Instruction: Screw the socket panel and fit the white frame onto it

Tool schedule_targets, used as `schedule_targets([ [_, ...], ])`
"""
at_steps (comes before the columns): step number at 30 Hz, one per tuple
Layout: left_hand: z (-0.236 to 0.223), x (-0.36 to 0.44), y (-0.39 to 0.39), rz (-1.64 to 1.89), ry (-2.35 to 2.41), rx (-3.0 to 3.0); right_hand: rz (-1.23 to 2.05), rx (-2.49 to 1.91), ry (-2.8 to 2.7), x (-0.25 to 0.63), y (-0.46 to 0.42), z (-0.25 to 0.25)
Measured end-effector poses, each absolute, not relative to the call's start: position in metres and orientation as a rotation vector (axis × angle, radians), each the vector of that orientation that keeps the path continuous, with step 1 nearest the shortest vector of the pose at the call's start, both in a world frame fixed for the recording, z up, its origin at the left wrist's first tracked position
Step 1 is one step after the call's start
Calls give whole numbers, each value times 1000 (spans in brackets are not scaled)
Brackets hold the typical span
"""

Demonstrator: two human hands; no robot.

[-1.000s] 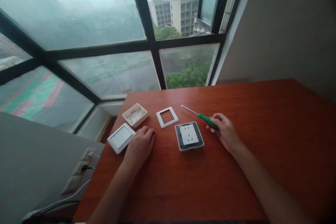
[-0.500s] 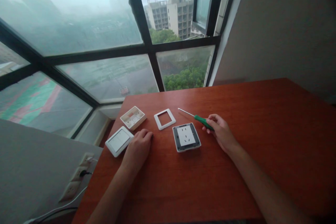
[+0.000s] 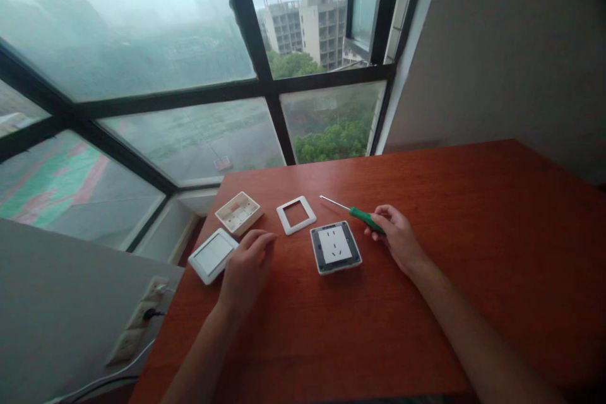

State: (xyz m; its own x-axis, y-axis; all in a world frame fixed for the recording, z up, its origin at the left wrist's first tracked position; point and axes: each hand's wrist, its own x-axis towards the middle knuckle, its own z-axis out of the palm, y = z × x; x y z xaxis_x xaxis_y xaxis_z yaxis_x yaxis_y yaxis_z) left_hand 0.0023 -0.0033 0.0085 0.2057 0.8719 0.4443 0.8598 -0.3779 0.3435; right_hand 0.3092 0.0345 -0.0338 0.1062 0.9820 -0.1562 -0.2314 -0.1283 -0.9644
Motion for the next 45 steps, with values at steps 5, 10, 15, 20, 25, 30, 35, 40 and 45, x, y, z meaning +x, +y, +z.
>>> schedule_targets([
  [5,29,33,-2,1013,1434,2269,1319,-1198,-884,309,35,-34],
  [10,29,60,4,968,1305,2287,1317,-1190,-891,309,35,-35],
  [15,23,65,9,858,1271,2355,1311,-1187,-886,308,36,-36],
  [20,21,62,10,814,1210,2449,1303,-1195,-906,306,35,-35],
  [25,20,64,11,752,1202,2568,1289,-1206,-929,304,36,-34],
  [30,20,65,11,692,1209,2617,1282,-1216,-945,303,37,-34],
  [35,20,64,10,653,1238,2631,1279,-1224,-950,303,37,-33],
  [40,19,65,9,702,1259,2633,1276,-1225,-961,302,36,-33],
  [45,15,66,7,708,1299,2616,1271,-1229,-955,302,37,-32],
])
